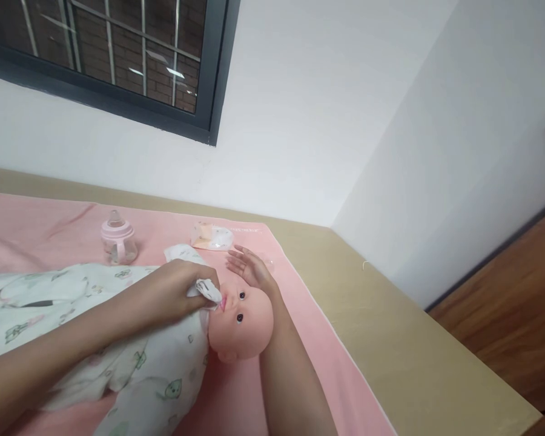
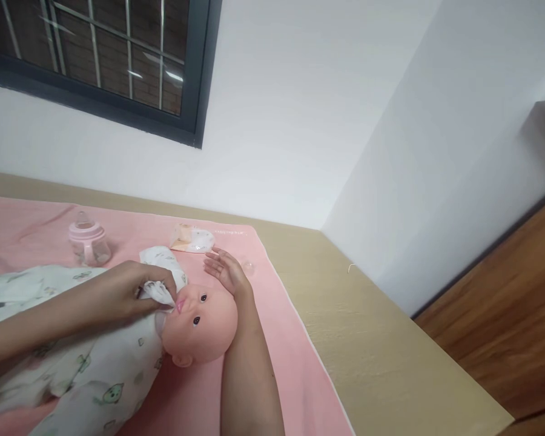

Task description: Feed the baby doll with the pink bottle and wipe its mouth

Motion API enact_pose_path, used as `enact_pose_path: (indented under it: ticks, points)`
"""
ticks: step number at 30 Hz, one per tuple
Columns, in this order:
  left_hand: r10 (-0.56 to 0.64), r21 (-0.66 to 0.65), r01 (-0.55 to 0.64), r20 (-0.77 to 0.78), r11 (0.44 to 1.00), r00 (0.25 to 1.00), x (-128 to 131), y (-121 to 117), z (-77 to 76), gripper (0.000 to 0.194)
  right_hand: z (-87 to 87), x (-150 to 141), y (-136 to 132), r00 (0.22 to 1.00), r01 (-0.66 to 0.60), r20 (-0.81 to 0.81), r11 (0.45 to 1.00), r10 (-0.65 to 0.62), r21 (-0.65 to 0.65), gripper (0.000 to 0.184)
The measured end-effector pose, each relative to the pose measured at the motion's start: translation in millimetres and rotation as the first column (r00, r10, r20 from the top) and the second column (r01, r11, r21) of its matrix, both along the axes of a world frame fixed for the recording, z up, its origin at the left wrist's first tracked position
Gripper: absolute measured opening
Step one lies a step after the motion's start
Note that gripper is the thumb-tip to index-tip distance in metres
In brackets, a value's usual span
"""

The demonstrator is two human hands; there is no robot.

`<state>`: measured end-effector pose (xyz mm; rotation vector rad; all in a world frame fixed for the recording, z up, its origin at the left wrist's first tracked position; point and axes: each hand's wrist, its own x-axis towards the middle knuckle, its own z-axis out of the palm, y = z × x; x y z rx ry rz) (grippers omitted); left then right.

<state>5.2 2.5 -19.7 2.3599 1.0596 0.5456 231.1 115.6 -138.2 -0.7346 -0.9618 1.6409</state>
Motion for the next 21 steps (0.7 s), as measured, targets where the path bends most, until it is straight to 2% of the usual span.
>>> enact_pose_path:
  ticks: [4,12,17,21]
  points:
    - [-0.048,-0.009,0.048,0.016,0.999,0.999,-1.4,0.6,0.1,0.021,0.2,-0.1,-0.1,1.0,-0.002,0.003,1.0,0.002,0.003,0.041]
    - [-0.048,0.042,0.047,0.034,0.998,0.998,-0.7,4.7,-2.5,0.023,0.9,0.1,0.7,1.0,0.001,-0.004,1.0,-0.001,-0.016,0.042]
    - [0.022,0.076,-0.028,0.081,0.997,0.996,3.0,5.1,-5.5,0.02,-0.8,0.9,2.3,1.0,-0.006,-0.001,1.0,0.006,-0.011,0.041]
    - [0.034,0.069,-0.039,0.084,0.997,0.996,5.3,4.5,-4.6,0.02,-1.6,1.7,4.0,1.0,-0.001,-0.001,1.0,0.001,-0.022,0.04]
